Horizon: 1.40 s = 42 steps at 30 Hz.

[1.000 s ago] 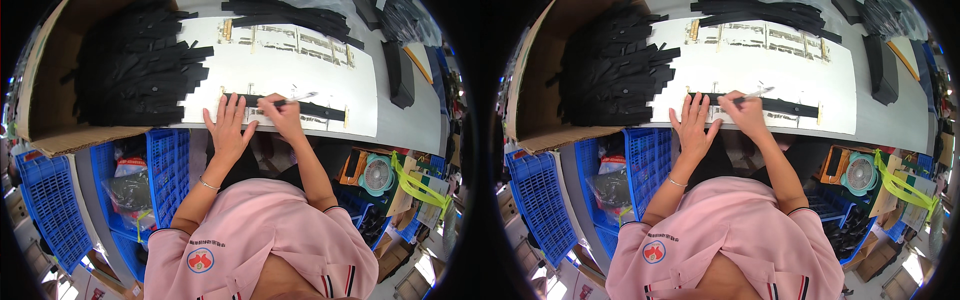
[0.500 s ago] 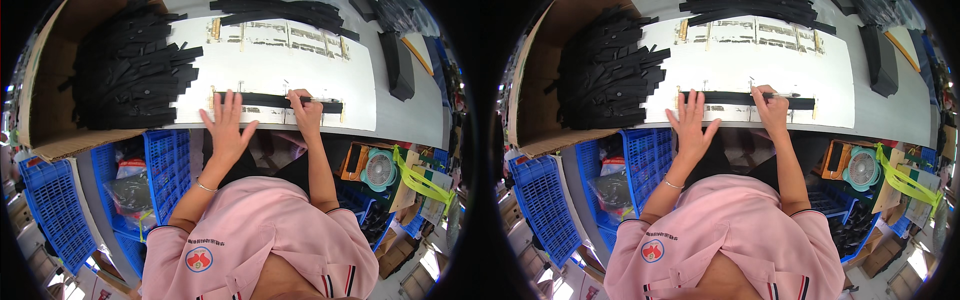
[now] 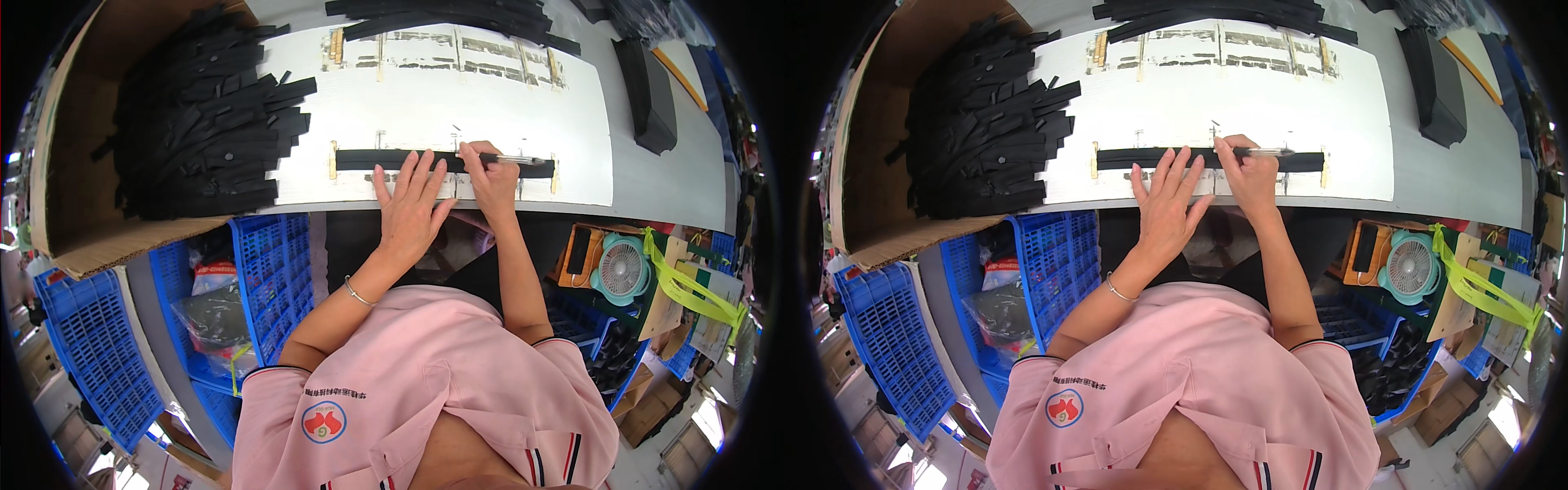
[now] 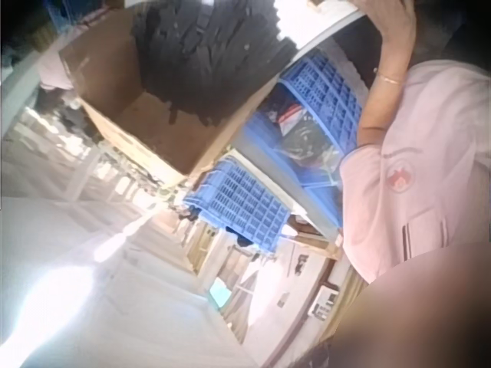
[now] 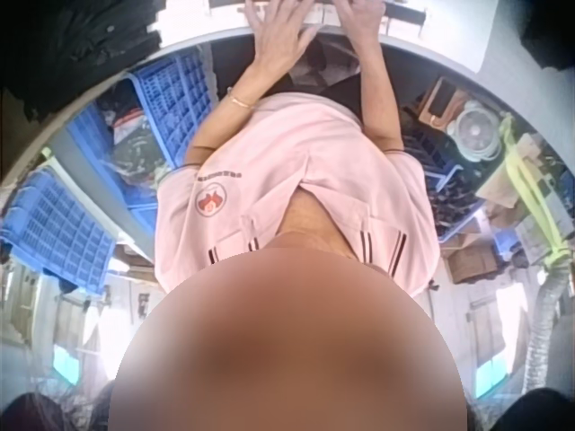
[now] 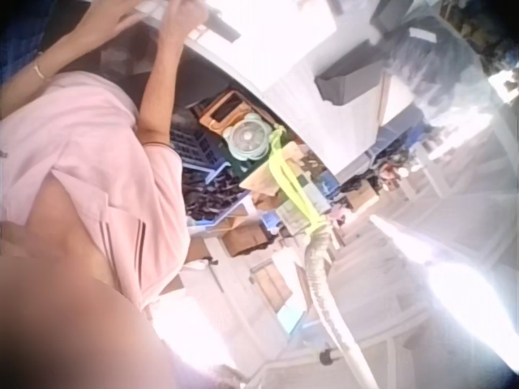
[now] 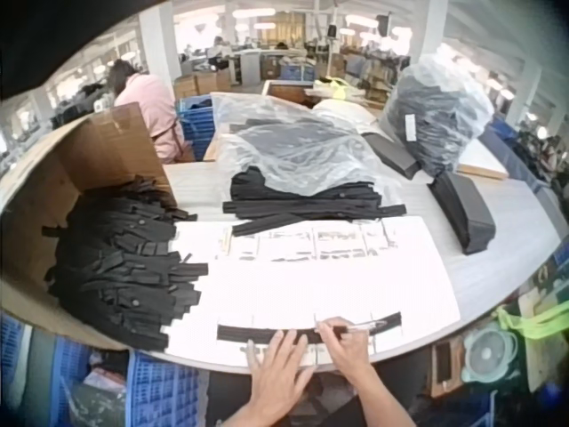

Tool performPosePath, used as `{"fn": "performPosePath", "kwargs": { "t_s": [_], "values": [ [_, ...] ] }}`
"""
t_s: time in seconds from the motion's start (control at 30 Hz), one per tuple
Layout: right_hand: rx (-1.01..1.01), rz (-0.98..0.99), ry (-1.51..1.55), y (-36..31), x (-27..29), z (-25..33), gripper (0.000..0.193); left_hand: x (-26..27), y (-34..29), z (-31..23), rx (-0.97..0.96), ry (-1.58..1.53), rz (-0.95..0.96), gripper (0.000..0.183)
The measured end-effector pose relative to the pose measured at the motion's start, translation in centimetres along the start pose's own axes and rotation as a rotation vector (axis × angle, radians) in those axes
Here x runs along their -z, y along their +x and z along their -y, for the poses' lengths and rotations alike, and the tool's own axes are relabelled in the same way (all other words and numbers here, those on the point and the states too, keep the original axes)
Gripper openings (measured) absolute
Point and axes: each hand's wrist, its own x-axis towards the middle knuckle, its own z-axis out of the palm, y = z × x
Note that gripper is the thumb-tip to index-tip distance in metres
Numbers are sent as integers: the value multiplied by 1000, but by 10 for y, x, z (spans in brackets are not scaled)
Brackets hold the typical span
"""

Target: Marking black straps with a pen on a workbench as part of an assembly process.

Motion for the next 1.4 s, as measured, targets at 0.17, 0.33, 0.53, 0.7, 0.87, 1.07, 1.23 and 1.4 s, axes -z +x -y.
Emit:
{"fn": "performPosePath", "kwargs": {
  "t_s": [0.17, 0.33, 0.53, 0.7, 0.87, 1.07, 1.23, 1.4],
  "values": [
    [80, 38, 86, -1, 3, -6, 17, -1, 0, 0, -3, 22, -6, 58],
    [123, 43, 52, 0, 0, -10, 17, -3, 0, 0, -10, 39, -21, 57],
    [161, 85, 13, -1, 4, -14, 16, -7, 1, 1, -8, 29, -4, 58],
    [-277, -41, 471, -17, 37, 14, 16, -7, -1, 1, -16, 69, -1, 58],
    [193, -278, -234, -22, 84, -7, 30, -6, -1, 0, -31, 94, 4, 58],
    [369, -156, -754, -50, 95, -35, 37, -5, 1, -1, -49, 115, 34, 59],
    [318, -236, -699, -52, 84, -33, 37, -2, 1, -4, -19, 116, 66, 59],
    [336, -192, -655, -70, 81, -30, 37, -3, 9, -19, 8, 72, 5, 57]
  ]
}}
